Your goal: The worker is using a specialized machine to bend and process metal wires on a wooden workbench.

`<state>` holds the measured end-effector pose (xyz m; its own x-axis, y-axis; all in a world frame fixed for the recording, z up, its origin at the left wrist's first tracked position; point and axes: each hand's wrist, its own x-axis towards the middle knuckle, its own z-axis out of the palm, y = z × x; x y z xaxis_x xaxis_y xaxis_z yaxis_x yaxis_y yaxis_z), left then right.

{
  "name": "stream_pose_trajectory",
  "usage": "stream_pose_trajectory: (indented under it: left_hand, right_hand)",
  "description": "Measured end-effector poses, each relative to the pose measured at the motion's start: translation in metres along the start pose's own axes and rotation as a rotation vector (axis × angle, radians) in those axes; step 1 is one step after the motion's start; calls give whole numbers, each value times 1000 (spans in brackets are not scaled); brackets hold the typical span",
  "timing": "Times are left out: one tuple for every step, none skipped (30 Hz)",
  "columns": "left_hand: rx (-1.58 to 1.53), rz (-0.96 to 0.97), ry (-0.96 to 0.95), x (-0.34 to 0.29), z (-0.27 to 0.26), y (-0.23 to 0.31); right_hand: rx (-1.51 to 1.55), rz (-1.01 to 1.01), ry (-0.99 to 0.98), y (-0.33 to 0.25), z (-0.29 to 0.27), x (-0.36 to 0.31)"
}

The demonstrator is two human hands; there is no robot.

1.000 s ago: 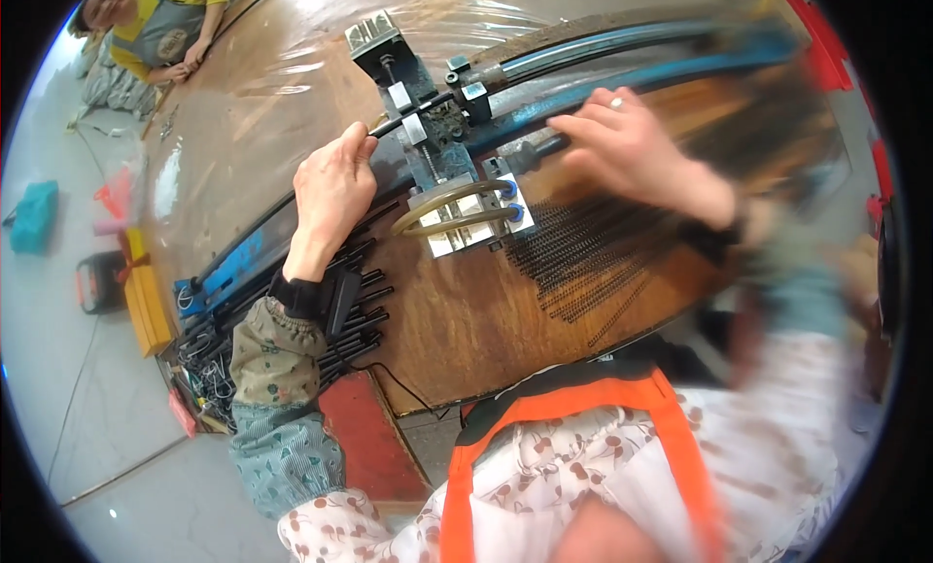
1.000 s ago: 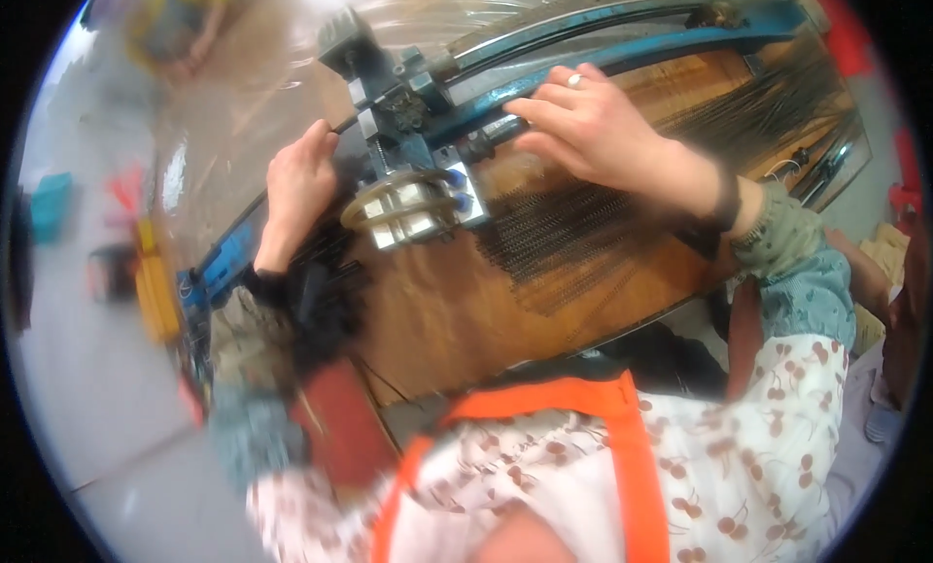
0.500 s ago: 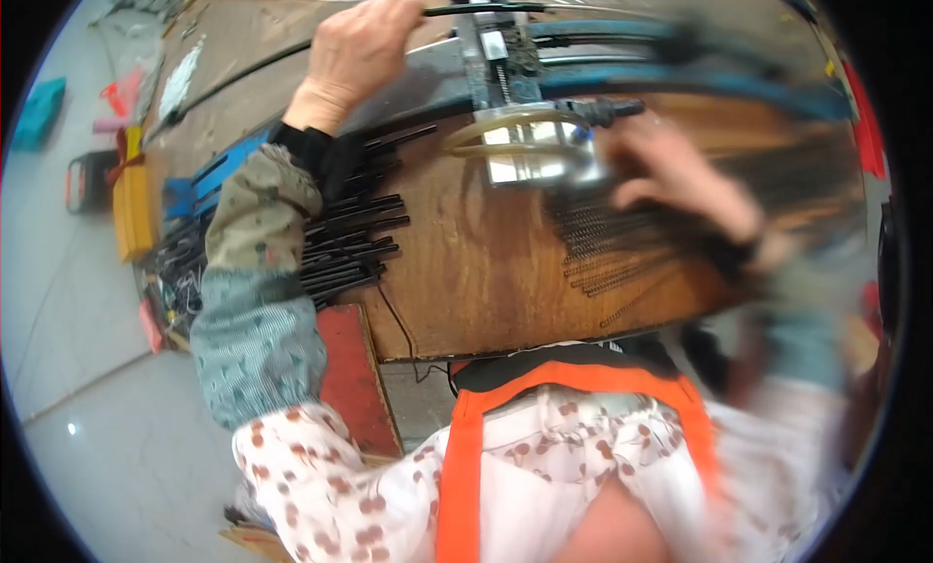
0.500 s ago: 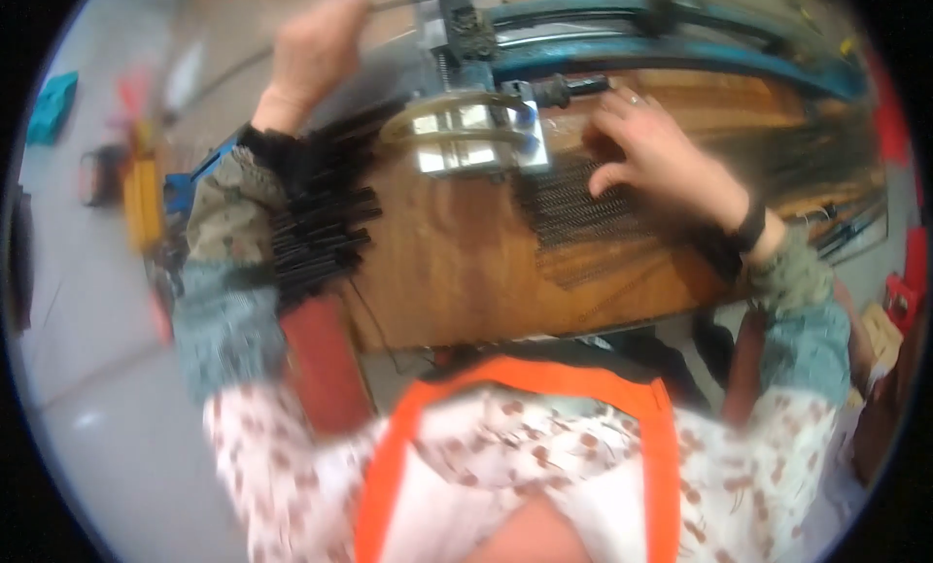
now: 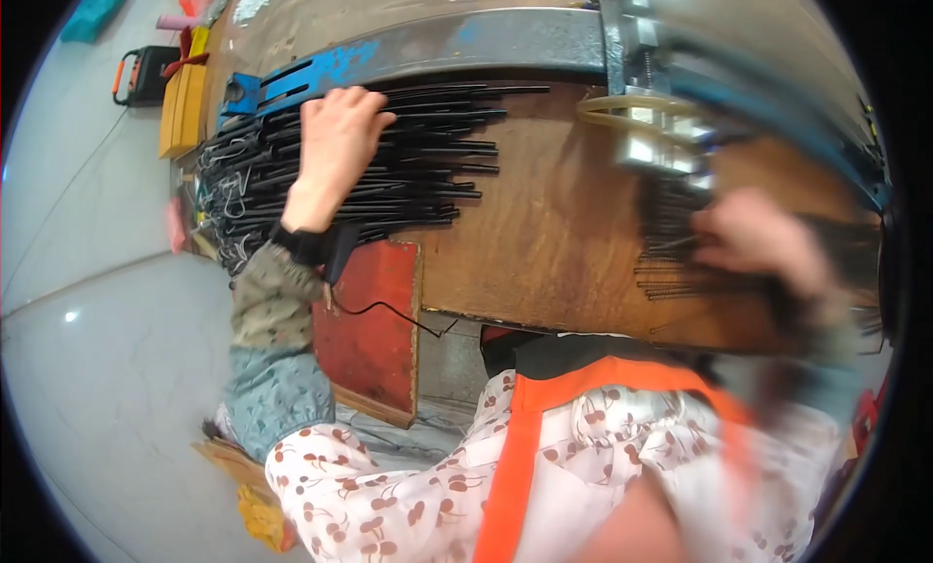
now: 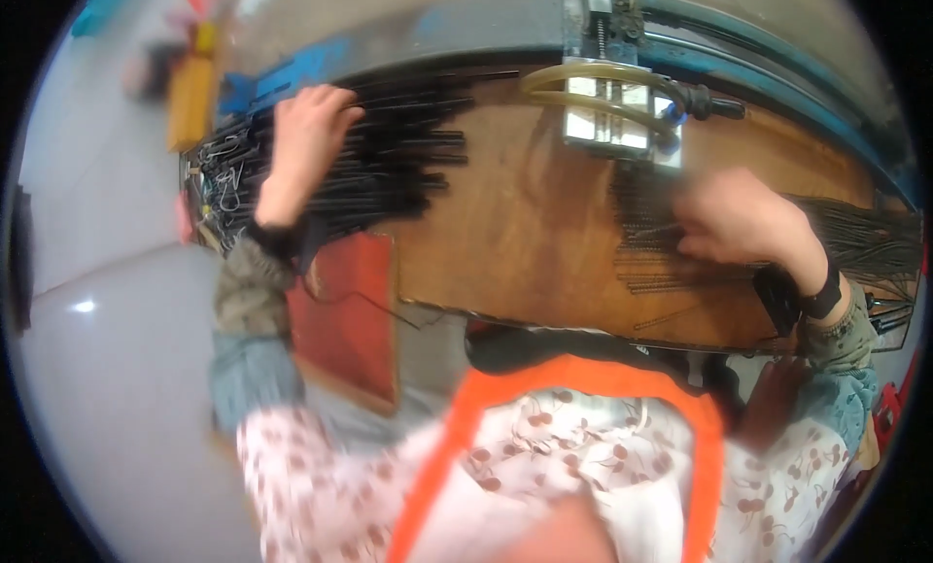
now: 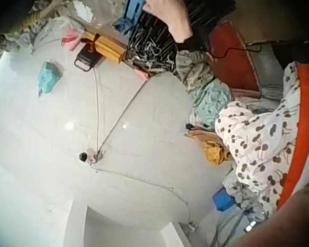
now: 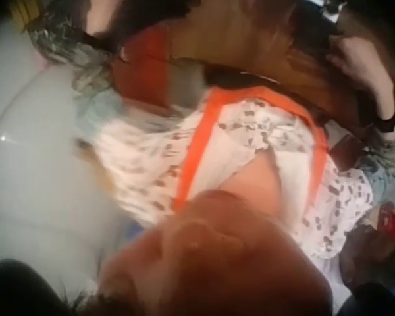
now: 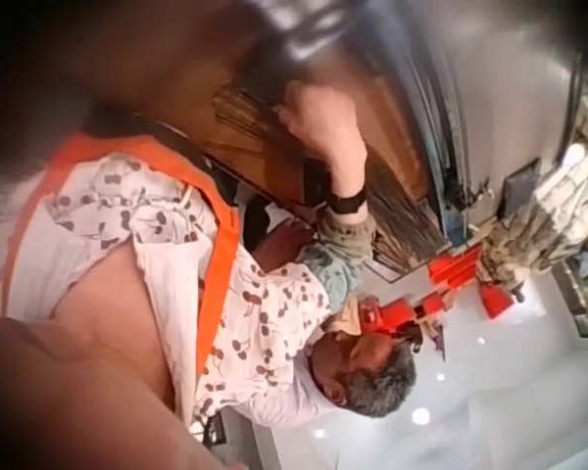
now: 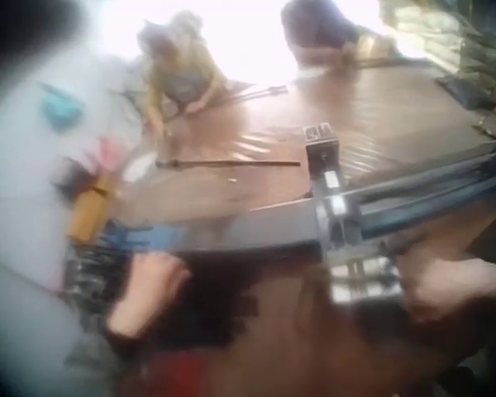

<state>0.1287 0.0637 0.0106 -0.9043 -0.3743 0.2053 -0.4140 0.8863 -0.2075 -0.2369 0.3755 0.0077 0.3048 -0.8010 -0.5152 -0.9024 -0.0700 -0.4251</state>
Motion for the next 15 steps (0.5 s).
stream_pose_trajectory:
  left_hand:
    - [27,60,13,-4,6,-1]
    - [-16,84,-40,-2,10,-4]
    - [-58,107,-93,-2,11,-8]
    - [-118,157,-105,-5,12,-10]
    - [-114,229,-104,-7,18,-14]
    - [-94,266,-90,-7,17,-13]
    - [-74,304,-77,-8,16,-12]
    - [-140,307,-42,-1,15,-8]
    - [-147,319,-33,1,12,-6]
    - [-178,327,-14,-1,5,-5]
    - [-211,338,3,-1,-3,0]
    - [-182,324,-75,0,-13,10]
    - [-155,327,-37,-2,-13,19]
    - [-168,310,-53,-6,-16,29]
    - [-180,294,-71,-8,-20,40]
  right_hand:
    - [59,-5,-67,-6,-3,6]
    - [42,-12,-61,-12,-5,8]
    - [97,11,-73,-20,-6,9]
    - [152,33,-84,-27,-7,8]
    - [165,9,-82,-31,-6,6]
    - [244,-36,-45,-32,-1,2]
    - [323,-81,-8,-32,3,1]
    - [323,-69,-3,-31,5,-1]
    - [471,-57,65,-29,9,0]
    - [618,-40,137,-27,13,1]
    - [571,-65,218,-22,19,7]
    - [534,-59,297,-20,26,11]
    - [443,-24,351,-25,27,12]
    - [353,15,399,-30,26,18]
    - [347,-51,504,-31,31,24]
